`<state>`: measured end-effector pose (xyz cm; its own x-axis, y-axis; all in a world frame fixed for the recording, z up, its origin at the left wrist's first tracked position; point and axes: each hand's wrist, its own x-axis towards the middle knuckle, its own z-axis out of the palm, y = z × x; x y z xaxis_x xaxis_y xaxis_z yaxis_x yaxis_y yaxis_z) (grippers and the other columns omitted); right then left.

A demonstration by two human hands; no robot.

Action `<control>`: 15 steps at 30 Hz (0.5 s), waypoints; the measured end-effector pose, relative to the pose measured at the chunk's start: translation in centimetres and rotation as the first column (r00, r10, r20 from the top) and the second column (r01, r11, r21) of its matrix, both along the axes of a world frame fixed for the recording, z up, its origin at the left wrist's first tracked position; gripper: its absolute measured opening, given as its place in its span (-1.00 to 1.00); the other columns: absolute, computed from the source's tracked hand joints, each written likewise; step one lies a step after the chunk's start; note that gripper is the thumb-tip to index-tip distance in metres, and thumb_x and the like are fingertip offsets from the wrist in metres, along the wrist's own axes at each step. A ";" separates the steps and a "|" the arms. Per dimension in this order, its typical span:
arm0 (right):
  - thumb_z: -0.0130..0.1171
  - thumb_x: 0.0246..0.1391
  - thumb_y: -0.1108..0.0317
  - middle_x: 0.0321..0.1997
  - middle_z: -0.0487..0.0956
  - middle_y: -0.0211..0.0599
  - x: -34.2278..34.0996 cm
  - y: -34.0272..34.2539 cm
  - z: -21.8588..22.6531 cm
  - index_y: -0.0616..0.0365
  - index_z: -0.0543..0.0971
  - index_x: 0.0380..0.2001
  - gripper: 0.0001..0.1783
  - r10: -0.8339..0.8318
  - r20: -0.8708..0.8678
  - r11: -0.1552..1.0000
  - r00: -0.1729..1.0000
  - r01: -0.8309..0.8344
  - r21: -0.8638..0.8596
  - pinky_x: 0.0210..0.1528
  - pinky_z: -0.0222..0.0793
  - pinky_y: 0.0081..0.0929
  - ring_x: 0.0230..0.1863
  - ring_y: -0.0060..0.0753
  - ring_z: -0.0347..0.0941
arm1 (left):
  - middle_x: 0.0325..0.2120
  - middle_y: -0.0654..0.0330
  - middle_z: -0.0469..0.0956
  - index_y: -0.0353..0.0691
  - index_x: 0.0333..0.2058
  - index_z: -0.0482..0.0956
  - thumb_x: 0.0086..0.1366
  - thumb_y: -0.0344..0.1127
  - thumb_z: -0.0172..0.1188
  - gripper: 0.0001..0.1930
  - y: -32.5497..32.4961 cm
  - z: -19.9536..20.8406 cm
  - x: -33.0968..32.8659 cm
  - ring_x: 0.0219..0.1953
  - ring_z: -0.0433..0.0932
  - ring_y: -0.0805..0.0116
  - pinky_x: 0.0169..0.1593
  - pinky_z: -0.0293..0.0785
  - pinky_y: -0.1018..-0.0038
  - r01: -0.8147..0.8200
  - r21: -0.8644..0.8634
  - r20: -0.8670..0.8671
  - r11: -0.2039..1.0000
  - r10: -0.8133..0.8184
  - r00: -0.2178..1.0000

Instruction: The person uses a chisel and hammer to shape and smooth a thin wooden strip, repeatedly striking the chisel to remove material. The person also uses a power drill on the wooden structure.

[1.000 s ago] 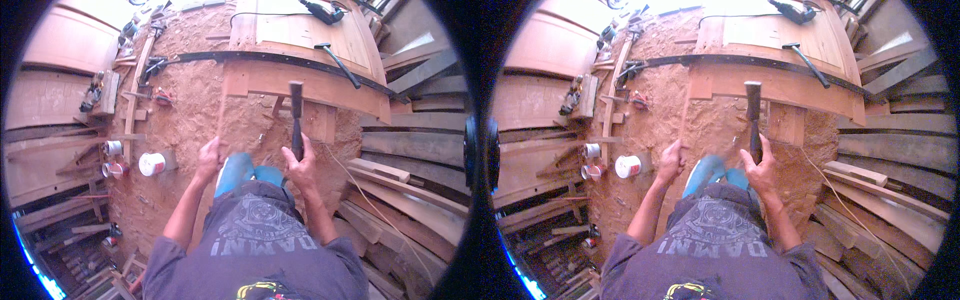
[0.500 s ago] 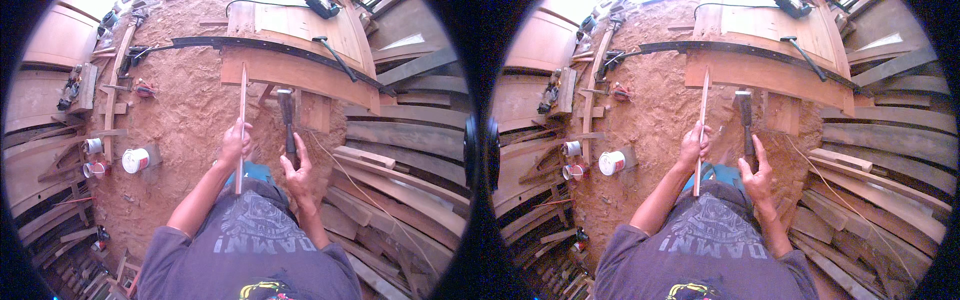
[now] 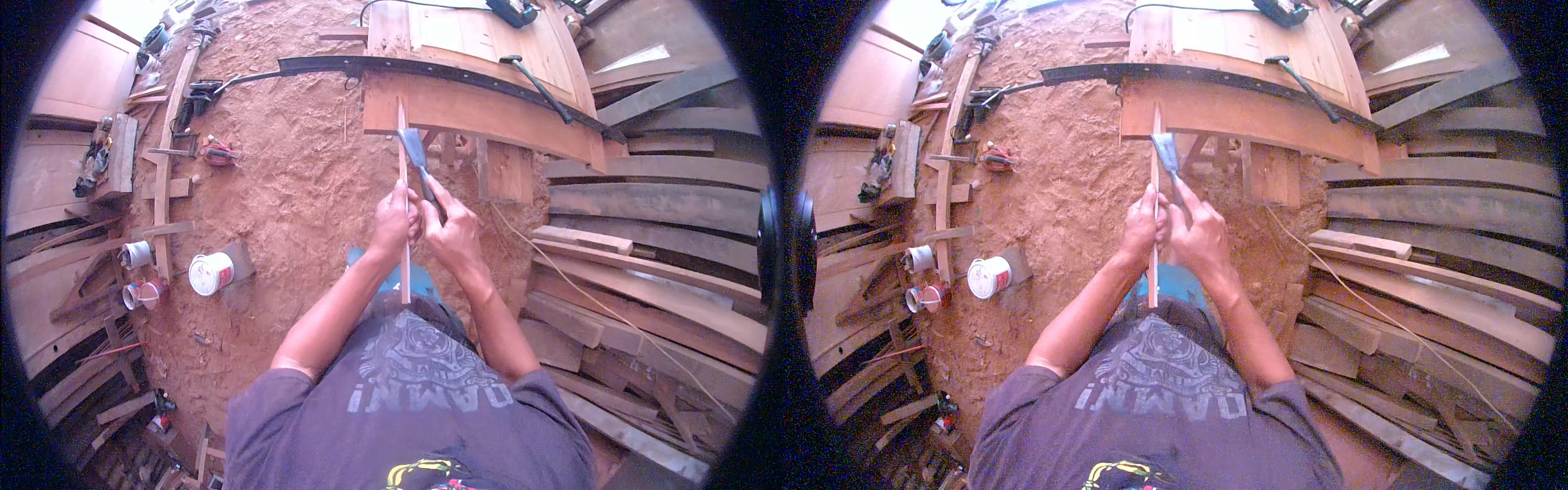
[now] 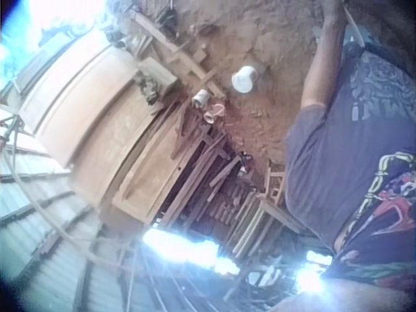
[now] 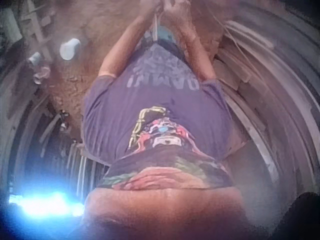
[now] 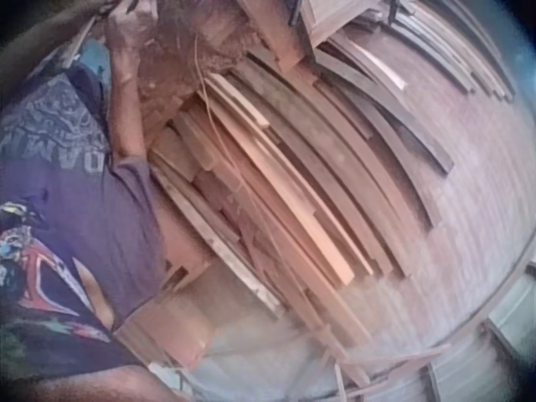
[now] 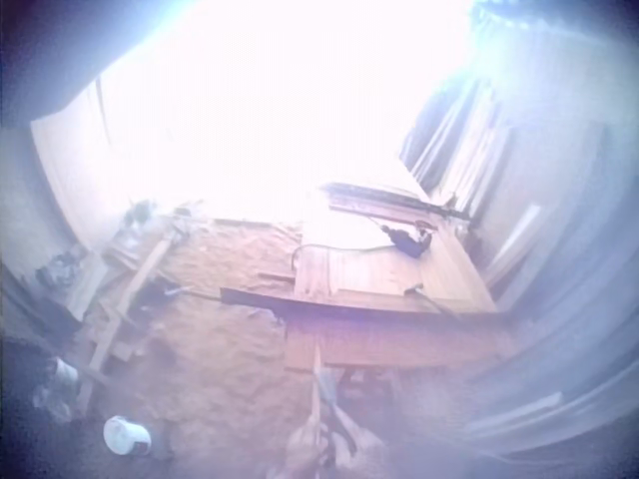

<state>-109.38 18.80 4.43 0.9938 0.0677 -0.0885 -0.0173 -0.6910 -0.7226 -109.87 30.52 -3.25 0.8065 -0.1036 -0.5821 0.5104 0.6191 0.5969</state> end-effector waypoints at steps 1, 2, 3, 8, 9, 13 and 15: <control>0.20 0.19 0.39 -0.05 0.65 0.22 -0.8 -0.2 0.2 0.12 0.54 0.23 -0.49 0.020 0.017 0.998 1.000 -0.019 -0.059 0.03 0.54 -0.14 -0.01 0.13 0.65 | -0.73 0.39 0.22 -0.14 -0.26 0.39 0.59 0.09 -0.17 -0.58 0.1 -0.2 0.2 -0.80 0.19 0.52 -0.74 0.13 0.48 0.006 0.017 -0.010 1.000 -0.006 1.000; 0.20 0.18 0.39 -0.06 0.66 0.22 -1.4 -0.2 0.1 0.12 0.54 0.23 -0.49 0.036 0.029 0.993 0.999 -0.032 -0.116 0.02 0.55 -0.11 -0.03 0.16 0.65 | -0.73 0.39 0.23 -0.14 -0.26 0.39 0.59 0.09 -0.17 -0.58 0.1 -0.3 0.1 -0.80 0.19 0.52 -0.73 0.13 0.48 0.008 0.020 0.004 1.000 -0.008 1.000; 0.19 0.18 0.40 -0.11 0.66 0.22 -0.7 0.3 -0.1 0.13 0.55 0.22 -0.49 0.023 0.063 0.996 0.998 -0.017 -0.093 -0.02 0.56 -0.08 -0.07 0.17 0.66 | -0.73 0.39 0.24 -0.13 -0.27 0.40 0.59 0.10 -0.17 -0.58 0.0 -0.3 0.1 -0.79 0.20 0.52 -0.73 0.14 0.48 0.009 0.022 0.018 1.000 -0.009 1.000; 0.16 0.21 0.37 -0.07 0.64 0.22 4.7 3.0 -0.2 0.11 0.56 0.20 -0.53 -0.048 -0.047 0.992 0.998 0.042 -0.119 0.00 0.57 -0.13 -0.05 0.16 0.65 | -0.71 0.41 0.26 -0.12 -0.33 0.41 0.59 0.12 -0.17 -0.54 -0.4 -1.1 -0.1 -0.77 0.21 0.54 -0.70 0.14 0.49 -0.039 0.120 0.091 0.992 0.028 0.995; 0.15 0.21 0.36 -0.08 0.64 0.22 3.5 2.1 -0.4 0.11 0.56 0.20 -0.53 -0.028 -0.002 0.995 1.000 0.028 -0.095 -0.01 0.57 -0.12 -0.06 0.18 0.64 | -0.71 0.39 0.27 -0.13 -0.34 0.41 0.59 0.11 -0.16 -0.54 -0.1 -1.2 -0.2 -0.77 0.22 0.53 -0.69 0.14 0.49 0.000 0.107 0.058 0.994 -0.006 0.998; 0.15 0.21 0.32 -0.10 0.63 0.23 0.9 1.7 0.0 0.10 0.58 0.18 -0.54 0.003 0.047 0.989 0.999 0.004 -0.145 -0.04 0.57 -0.09 -0.09 0.24 0.62 | -0.74 0.37 0.26 -0.14 -0.39 0.40 0.59 0.10 -0.16 -0.53 -0.3 -1.4 -0.2 -0.77 0.23 0.51 -0.69 0.14 0.48 0.022 0.089 0.000 0.996 -0.022 1.000; 0.15 0.21 0.32 -0.12 0.63 0.25 2.9 3.0 1.4 0.10 0.58 0.18 -0.54 -0.070 -0.070 0.982 0.995 0.057 -0.180 -0.05 0.57 -0.07 -0.08 0.25 0.62 | -0.66 0.40 0.34 -0.14 -0.36 0.49 0.58 0.07 -0.10 -0.55 -0.3 -1.9 -0.5 -0.66 0.29 0.55 -0.58 0.23 0.51 -0.011 0.108 0.032 0.994 0.007 0.999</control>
<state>-106.51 21.76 5.80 0.9855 -0.0190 -0.1687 -0.1154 -0.8037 -0.5837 -110.41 30.21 -5.14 0.8251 -0.0341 -0.5640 0.4851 0.5545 0.6762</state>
